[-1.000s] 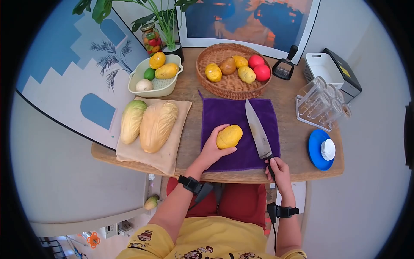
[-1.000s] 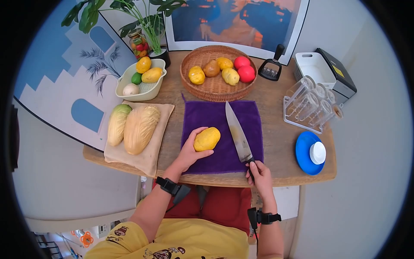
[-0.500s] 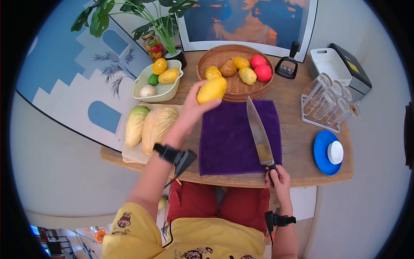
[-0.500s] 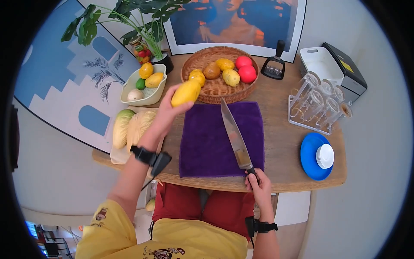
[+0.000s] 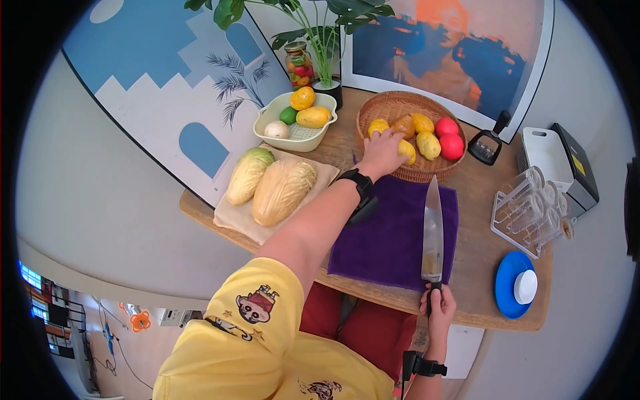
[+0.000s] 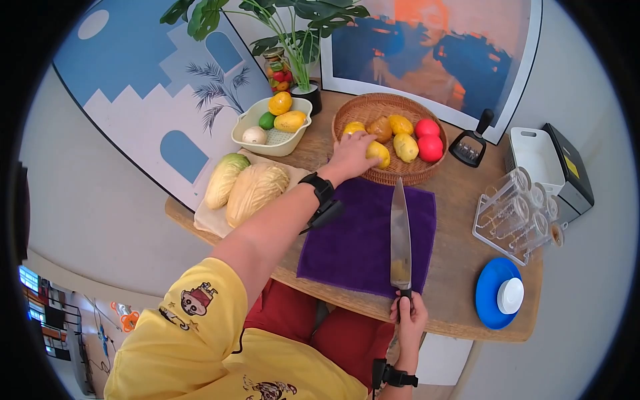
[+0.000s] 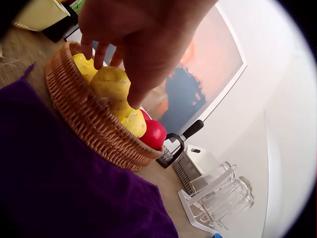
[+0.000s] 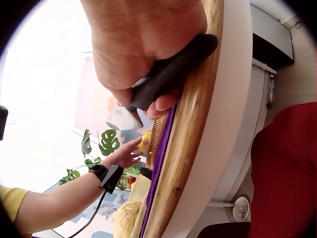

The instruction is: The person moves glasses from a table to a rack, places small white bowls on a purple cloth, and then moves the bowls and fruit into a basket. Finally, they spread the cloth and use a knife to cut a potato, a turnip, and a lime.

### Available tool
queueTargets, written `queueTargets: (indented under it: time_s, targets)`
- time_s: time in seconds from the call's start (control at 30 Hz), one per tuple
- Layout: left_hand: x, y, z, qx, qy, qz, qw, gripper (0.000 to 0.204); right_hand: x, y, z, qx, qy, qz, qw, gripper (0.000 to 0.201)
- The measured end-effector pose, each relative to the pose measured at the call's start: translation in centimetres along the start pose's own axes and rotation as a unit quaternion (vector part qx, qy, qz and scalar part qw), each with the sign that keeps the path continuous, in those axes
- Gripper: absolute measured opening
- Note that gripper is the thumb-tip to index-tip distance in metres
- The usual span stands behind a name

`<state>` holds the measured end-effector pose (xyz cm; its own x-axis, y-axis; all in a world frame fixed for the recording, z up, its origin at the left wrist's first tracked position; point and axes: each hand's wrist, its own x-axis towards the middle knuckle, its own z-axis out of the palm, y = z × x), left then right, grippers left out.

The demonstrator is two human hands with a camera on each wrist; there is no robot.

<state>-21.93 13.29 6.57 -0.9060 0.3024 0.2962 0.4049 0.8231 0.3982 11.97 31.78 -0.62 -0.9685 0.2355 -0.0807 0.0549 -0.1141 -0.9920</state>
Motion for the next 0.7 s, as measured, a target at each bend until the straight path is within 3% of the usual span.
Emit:
queueTargets:
  time_s: [0.03, 0.1, 0.23, 0.33, 0.47, 0.7]
  targets:
    - [0.3, -0.6, -0.3, 0.001, 0.0, 0.0, 1.0, 0.067, 0.0, 0.0, 0.0, -0.001, 0.004, 0.0, 1.0, 0.019]
    - [1.2, -2.4, -2.5, 0.05, 0.108, 0.067, 0.991, 0.06, -0.1, 0.0, 0.1, -0.001, 0.006, 0.0, 1.0, 0.02]
    - [4.1, -7.8, -7.8, 0.156, 0.195, 0.017, 0.968, 0.056, -0.2, 0.0, 0.1, 0.005, 0.013, 0.014, 1.0, 0.022]
    - [6.0, -14.0, -10.5, 0.161, 0.16, -0.082, 0.97, 0.069, -0.1, -0.1, 0.1, 0.01, 0.016, 0.016, 1.0, 0.023]
    - [6.9, -18.6, -12.6, 0.152, 0.072, -0.214, 0.962, 0.083, -0.1, 0.1, 0.1, -0.019, 0.03, 0.024, 0.999, 0.028]
    - [8.3, -22.8, -11.3, 0.15, -0.024, -0.261, 0.953, 0.094, -0.1, -0.5, 0.5, -0.024, 0.062, 0.045, 0.997, 0.031]
